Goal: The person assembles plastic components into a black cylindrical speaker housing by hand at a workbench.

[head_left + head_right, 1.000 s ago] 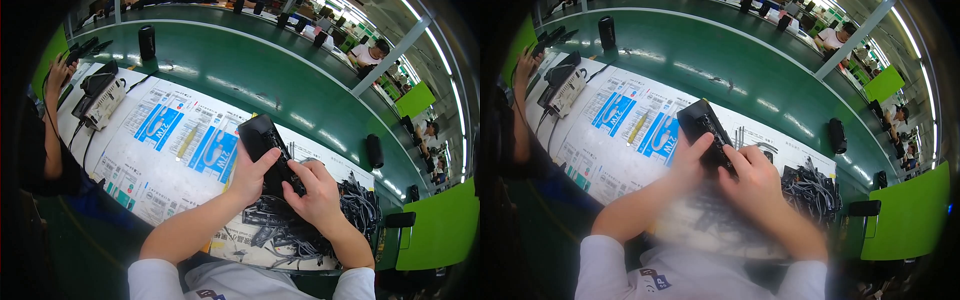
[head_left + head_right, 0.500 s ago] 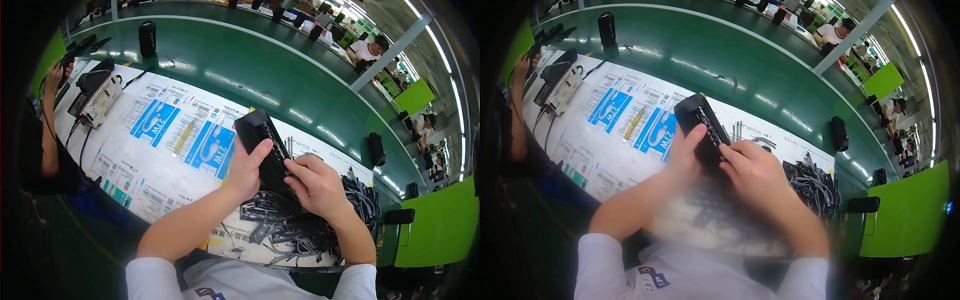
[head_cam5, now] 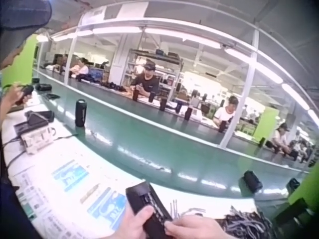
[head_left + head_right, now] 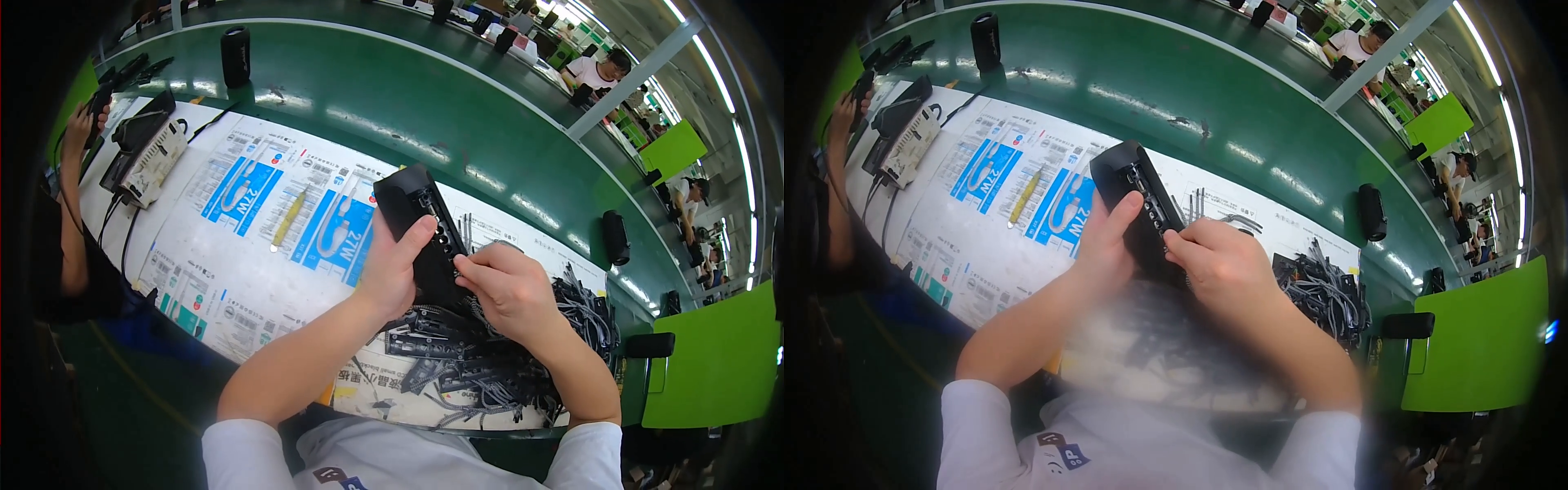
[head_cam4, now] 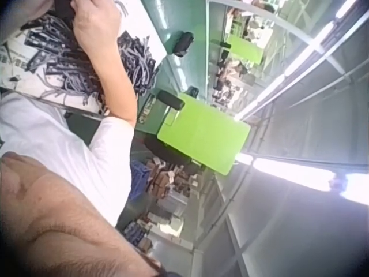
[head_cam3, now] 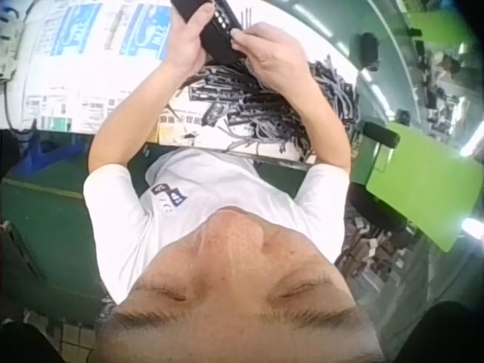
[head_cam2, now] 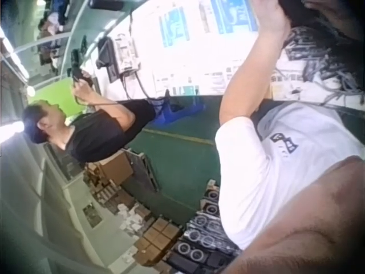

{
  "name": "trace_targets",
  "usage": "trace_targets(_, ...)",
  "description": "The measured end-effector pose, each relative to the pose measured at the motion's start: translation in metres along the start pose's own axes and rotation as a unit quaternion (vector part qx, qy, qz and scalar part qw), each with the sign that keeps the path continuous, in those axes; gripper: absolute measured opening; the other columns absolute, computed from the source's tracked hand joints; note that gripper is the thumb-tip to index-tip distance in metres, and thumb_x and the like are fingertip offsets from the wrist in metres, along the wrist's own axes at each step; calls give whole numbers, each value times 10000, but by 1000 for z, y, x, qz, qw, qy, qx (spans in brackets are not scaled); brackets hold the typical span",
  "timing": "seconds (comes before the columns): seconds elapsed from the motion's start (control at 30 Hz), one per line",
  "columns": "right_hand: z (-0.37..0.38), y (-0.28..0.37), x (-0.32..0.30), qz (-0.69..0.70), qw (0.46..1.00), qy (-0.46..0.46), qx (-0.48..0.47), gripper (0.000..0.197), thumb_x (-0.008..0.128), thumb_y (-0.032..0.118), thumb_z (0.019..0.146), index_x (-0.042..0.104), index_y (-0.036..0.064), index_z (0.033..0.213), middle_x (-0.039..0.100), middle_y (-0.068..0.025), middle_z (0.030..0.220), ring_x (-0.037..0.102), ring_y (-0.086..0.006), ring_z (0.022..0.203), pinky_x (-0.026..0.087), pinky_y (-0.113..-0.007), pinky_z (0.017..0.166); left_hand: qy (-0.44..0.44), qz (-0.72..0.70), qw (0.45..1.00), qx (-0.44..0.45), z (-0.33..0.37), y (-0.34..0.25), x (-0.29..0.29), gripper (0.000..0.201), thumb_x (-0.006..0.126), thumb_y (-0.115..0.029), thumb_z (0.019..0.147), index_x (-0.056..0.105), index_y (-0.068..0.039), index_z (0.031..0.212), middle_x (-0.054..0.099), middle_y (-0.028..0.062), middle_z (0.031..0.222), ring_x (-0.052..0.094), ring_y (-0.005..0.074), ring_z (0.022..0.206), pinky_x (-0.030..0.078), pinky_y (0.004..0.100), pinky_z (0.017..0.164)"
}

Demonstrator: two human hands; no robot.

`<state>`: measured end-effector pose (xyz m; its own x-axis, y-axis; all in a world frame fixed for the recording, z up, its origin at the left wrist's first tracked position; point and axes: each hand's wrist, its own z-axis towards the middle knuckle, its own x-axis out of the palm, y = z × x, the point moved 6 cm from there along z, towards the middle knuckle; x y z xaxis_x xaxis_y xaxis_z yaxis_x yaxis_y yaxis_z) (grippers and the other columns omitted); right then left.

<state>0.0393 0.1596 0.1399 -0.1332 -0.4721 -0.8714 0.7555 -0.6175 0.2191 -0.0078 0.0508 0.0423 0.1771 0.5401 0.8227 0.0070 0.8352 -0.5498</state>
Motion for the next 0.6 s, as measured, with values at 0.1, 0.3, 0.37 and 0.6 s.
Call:
trace_targets(0.1,-3,2,3,-8,1000,-12,-14,240,722,-46,672,676,0,903,610,-87,758,609,-229,639,495,-321,545,-12,30,999,1,-2,3,-4,428,536,-144,918,340,-124,1298,533,63,1098,569,191,995,506,353,838)
trace_targets(0.3,5,0,5,30,1000,8,-1,305,760,118,702,657,14,969,610,-87,811,611,-211,700,501,-305,620,-6,19,998,-57,-4,2,-3,413,537,-170,916,372,-83,1285,542,96,1111,559,225,1053,499,379,856)
trace_targets(0.37,8,-26,1,189,966,-78,157,397,719,151,744,595,10,1094,608,-98,863,605,-216,797,489,-297,745,25,16,999,-26,-4,1,6,414,559,-209,904,398,-81,1263,550,99,1100,563,241,1043,498,393,851)
trace_targets(0.6,14,-44,55,466,824,101,305,417,618,250,880,549,-33,1177,643,-105,1010,596,-162,935,462,-296,844,9,41,999,4,2,-5,-9,458,589,-193,873,393,-71,1269,531,92,1103,547,226,1037,479,377,858)
